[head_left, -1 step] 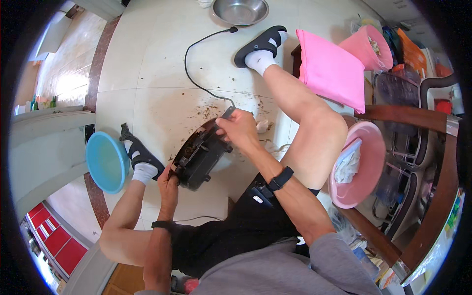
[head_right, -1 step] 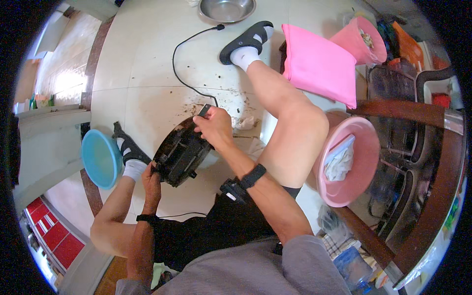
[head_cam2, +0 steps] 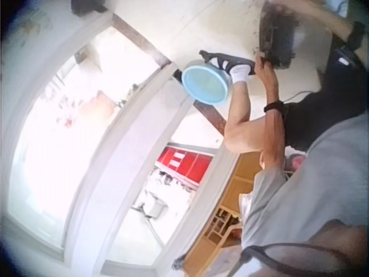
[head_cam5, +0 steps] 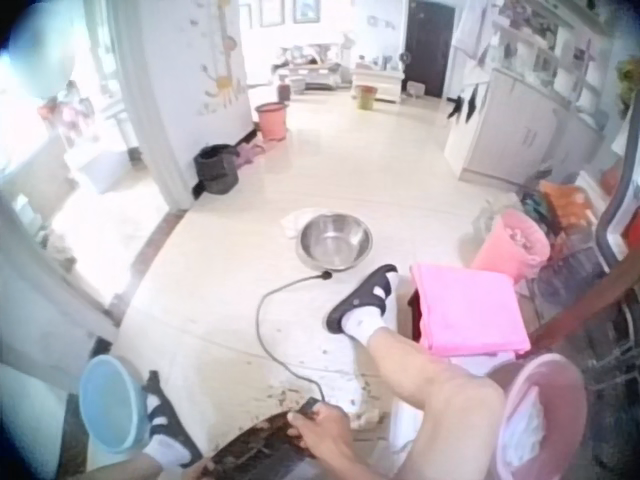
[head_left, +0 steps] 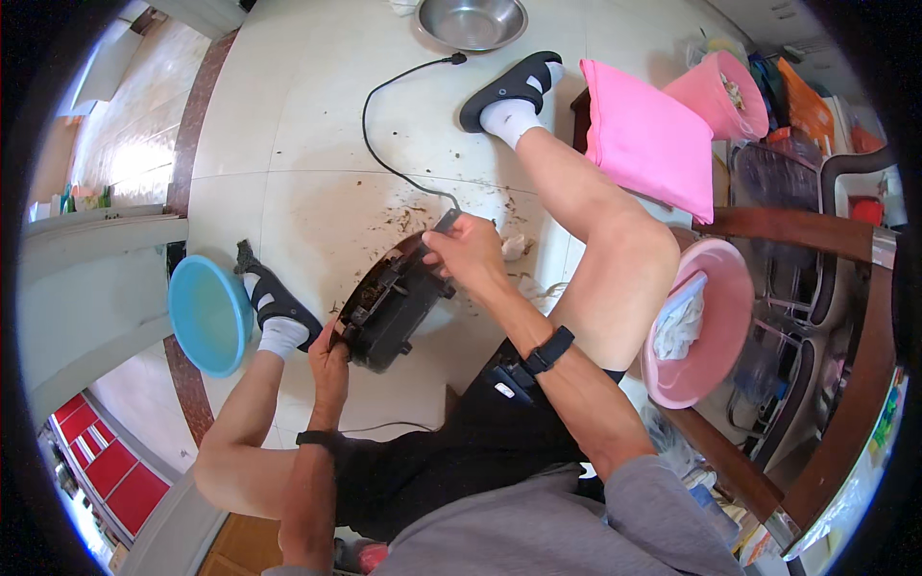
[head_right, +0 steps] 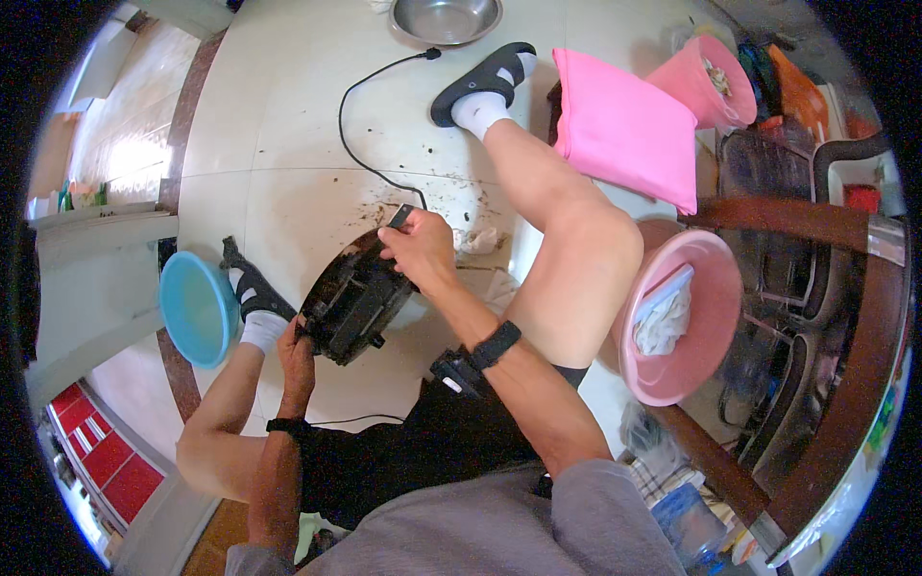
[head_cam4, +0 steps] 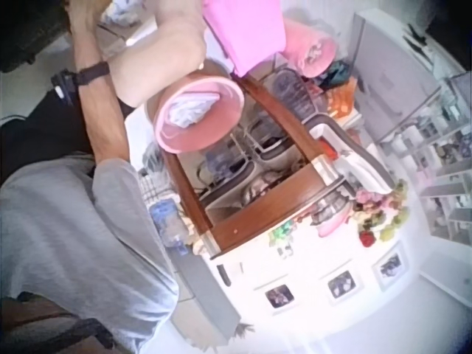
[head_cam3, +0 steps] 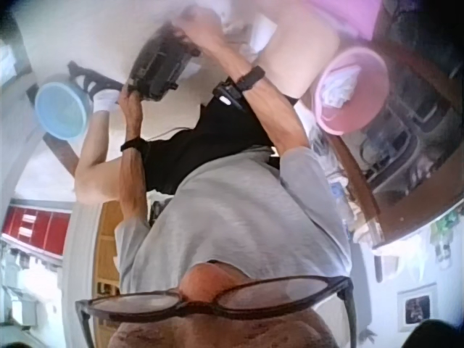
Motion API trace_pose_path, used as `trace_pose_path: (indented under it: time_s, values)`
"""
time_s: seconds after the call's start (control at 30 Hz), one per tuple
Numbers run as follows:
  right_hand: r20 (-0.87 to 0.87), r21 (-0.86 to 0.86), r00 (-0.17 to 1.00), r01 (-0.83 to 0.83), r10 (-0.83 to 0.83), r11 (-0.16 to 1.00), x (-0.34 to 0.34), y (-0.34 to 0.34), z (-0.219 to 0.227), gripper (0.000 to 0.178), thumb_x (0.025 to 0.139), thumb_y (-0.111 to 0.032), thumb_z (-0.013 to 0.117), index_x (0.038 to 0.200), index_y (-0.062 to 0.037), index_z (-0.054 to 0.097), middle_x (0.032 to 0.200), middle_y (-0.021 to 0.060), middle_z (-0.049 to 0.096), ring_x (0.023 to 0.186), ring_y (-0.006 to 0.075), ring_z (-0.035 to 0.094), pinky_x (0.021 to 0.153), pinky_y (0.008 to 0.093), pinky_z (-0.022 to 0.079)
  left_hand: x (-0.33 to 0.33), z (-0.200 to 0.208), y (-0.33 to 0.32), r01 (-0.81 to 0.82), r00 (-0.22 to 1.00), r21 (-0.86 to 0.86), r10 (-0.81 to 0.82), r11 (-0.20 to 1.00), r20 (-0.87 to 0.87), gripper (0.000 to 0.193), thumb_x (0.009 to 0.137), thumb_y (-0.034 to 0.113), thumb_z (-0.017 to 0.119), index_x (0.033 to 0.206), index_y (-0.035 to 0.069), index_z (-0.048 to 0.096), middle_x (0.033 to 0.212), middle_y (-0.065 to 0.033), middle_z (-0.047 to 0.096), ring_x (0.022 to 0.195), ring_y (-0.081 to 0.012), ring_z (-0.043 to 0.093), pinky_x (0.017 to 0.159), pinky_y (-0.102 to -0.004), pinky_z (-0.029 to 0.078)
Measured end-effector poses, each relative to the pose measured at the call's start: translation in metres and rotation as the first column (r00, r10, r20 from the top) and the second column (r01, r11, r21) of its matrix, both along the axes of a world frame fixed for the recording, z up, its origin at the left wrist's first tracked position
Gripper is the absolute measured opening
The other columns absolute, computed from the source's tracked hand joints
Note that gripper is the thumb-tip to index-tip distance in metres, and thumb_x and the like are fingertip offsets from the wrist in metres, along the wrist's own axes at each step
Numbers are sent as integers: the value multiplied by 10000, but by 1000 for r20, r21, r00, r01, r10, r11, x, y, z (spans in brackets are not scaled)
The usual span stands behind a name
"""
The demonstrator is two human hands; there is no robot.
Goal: Repairing a waffle maker using a screwdriver and pliers.
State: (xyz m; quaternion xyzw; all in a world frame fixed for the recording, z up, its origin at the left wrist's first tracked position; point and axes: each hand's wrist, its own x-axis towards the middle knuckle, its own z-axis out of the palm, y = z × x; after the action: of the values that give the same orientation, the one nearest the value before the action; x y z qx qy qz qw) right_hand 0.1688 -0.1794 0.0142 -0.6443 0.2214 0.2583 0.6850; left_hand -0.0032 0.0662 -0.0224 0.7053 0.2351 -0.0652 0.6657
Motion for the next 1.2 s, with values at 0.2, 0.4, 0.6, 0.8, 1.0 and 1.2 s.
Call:
trace_pose_path:
  time_s: [0.2,0.4,0.6,0.8,1.0,1.2]
  values:
    - [-12,8,1000,-12,12,1000,-4,2,7,96,900,-87,723,916,-3,679,816,58,723,661,130,699,477,261,488,-3,-3,1,3,999,7,-3,1000,39,513,822,-58,417,1279,-31,651,965,53,612,793,-50,490,701,-179,392]
    - [53,11,998,-37,37,999,-13,8,0,134,917,-106,730,995,-5,687,873,69,731,722,127,707,551,229,493,-13,-6,4,-4,1000,87,5,996,-9,535,826,-75,420,1313,-30,637,994,20,626,833,-69,529,741,-194,430]
    - [156,70,986,47,-57,996,-27,12,2,86,927,-62,719,984,-3,695,808,40,712,680,102,678,577,223,525,-14,-3,-1,3,999,23,-4,1000,37,539,839,-88,400,1325,-27,625,952,24,620,827,-64,525,709,-207,431]
    - [202,137,978,23,-51,990,-29,19,25,64,939,-38,706,953,13,672,812,46,695,707,116,685,629,239,562,0,13,-23,68,989,102,-80,992,125,562,837,-111,383,1334,-15,628,968,-11,660,861,-97,576,798,-231,478]
    - [203,164,945,226,-257,960,-28,-16,11,86,944,-51,701,1010,-9,664,855,50,686,705,134,690,659,271,607,-3,5,-18,139,986,135,-150,981,76,571,827,-120,394,1319,13,652,1067,-82,725,969,-117,625,897,-250,486]
    - [172,54,960,213,-220,975,-44,-9,6,70,950,-46,695,995,-5,660,806,45,687,661,105,667,585,243,575,1,12,-19,94,995,152,-96,984,3,561,831,-100,395,1314,19,655,969,-29,697,864,-102,597,808,-232,481]
